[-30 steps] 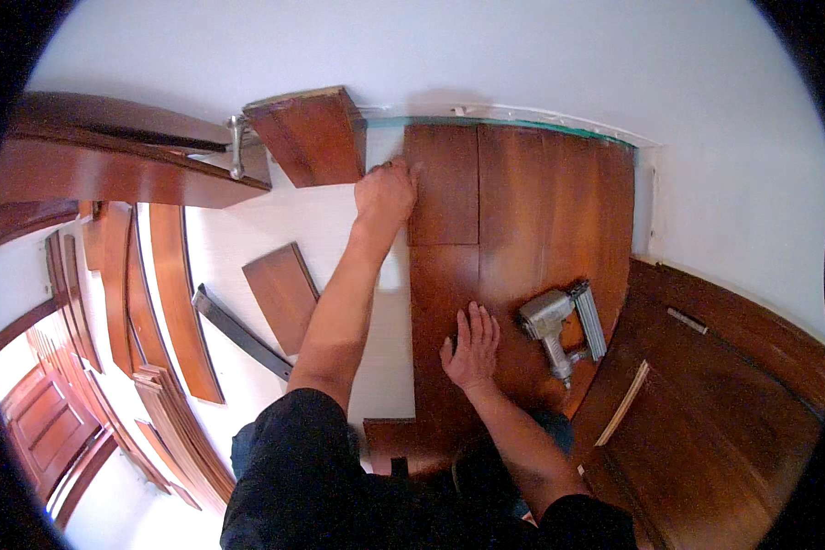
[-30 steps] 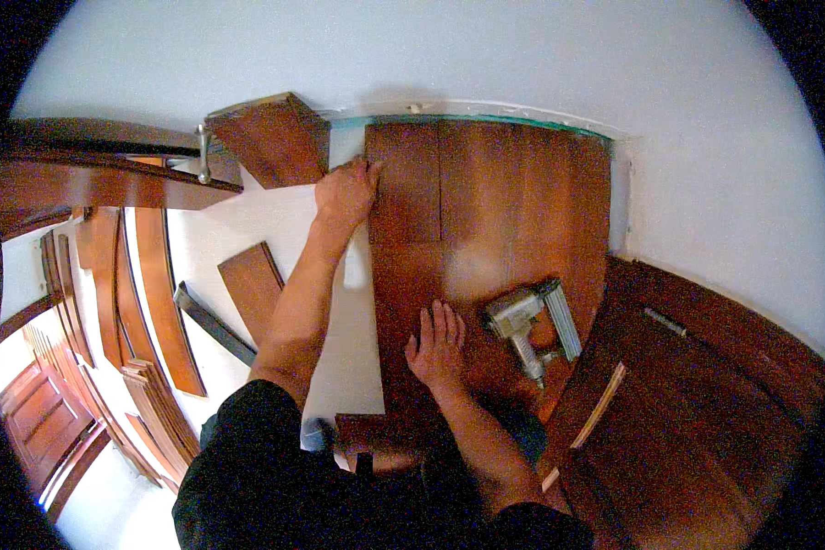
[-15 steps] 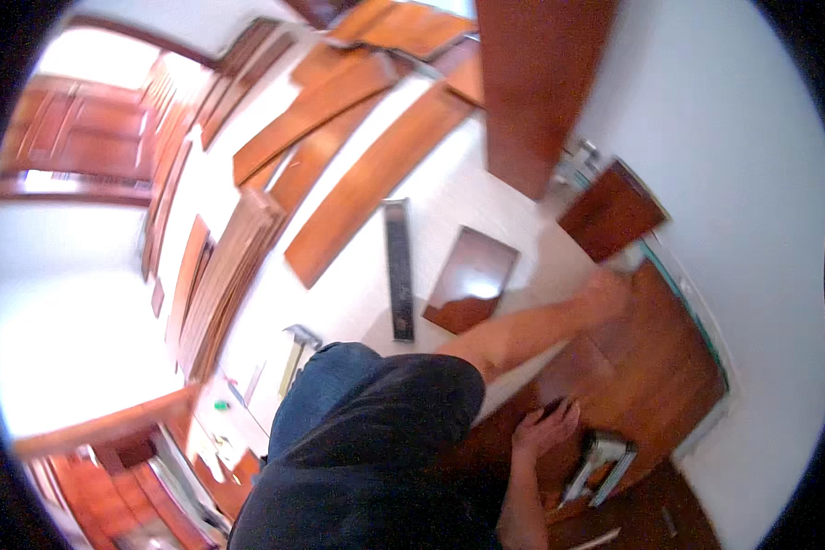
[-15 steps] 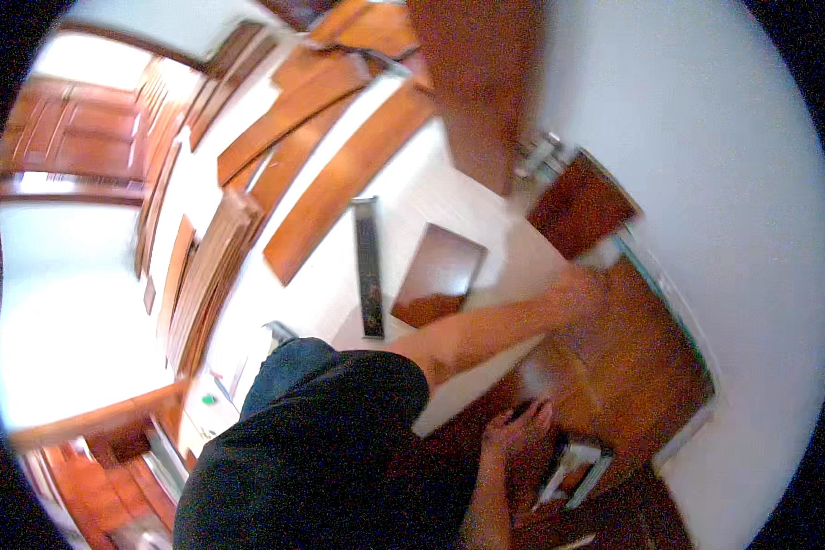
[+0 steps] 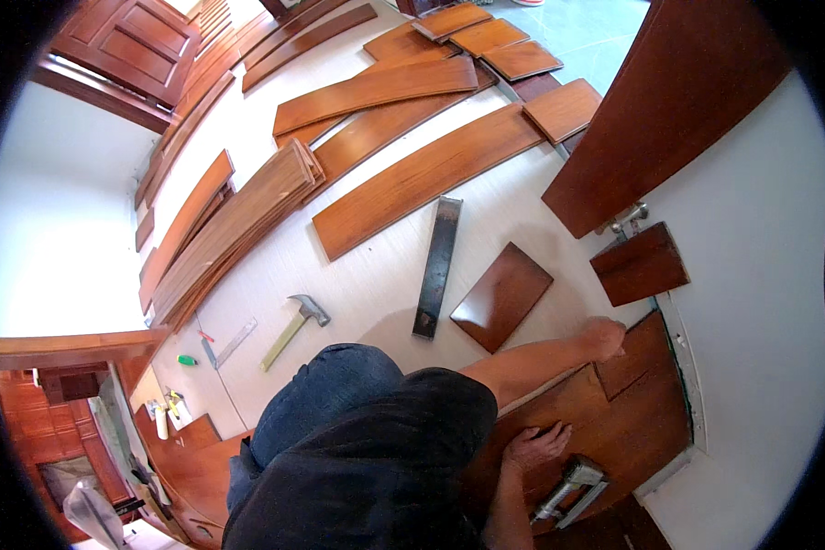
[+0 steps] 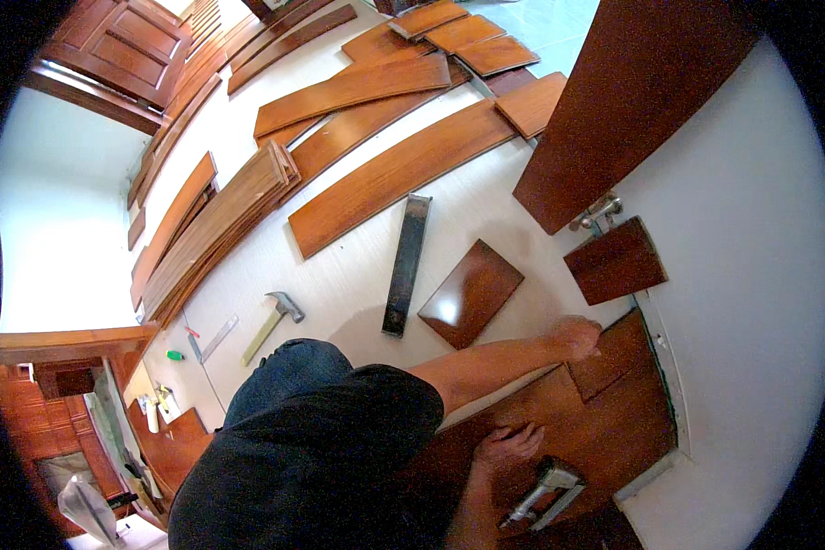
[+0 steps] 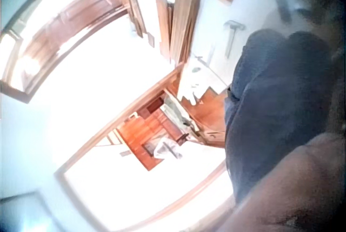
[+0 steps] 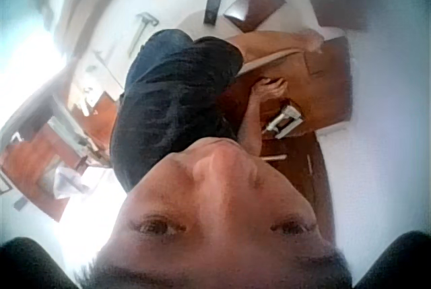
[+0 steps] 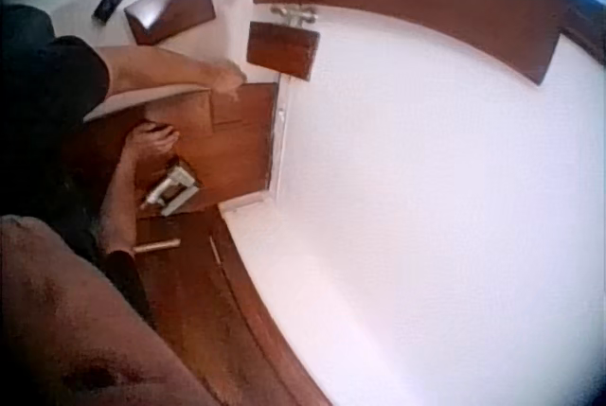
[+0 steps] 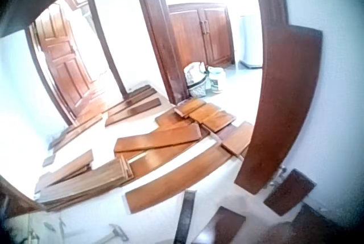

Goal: The person fits wooden floorboards into place and secures them to the subfloor using a pneumatic nail gun.

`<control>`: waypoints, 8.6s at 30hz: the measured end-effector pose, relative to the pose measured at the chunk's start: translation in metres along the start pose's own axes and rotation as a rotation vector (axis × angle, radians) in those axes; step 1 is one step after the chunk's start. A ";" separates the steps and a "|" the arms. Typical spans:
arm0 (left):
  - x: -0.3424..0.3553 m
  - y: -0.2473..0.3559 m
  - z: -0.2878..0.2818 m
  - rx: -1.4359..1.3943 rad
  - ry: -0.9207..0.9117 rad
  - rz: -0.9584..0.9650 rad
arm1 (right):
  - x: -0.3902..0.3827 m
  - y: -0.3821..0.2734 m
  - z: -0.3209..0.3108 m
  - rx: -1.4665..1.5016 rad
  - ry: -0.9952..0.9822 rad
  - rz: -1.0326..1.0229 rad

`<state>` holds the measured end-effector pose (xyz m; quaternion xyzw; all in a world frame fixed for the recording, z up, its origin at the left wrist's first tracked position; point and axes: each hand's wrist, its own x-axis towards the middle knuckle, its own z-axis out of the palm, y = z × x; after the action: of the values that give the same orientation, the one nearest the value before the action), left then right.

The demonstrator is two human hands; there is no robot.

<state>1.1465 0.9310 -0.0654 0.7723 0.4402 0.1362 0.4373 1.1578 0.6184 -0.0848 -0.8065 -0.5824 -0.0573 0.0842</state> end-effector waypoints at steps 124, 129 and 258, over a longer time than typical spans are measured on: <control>-0.207 -0.332 -0.354 0.513 0.763 -0.409 | 0.470 -0.439 0.046 1.921 -0.570 0.540; -0.220 -0.338 -0.353 0.485 0.808 -0.376 | 0.309 -0.380 -0.049 1.948 -0.825 0.419; -0.228 -0.321 -0.339 0.447 0.889 -0.428 | 0.033 0.027 0.008 0.089 0.091 0.225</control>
<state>0.6332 1.0106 -0.0842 0.6076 0.7484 0.2608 0.0517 1.1937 0.6427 -0.0882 -0.8587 -0.4860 -0.0581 0.1520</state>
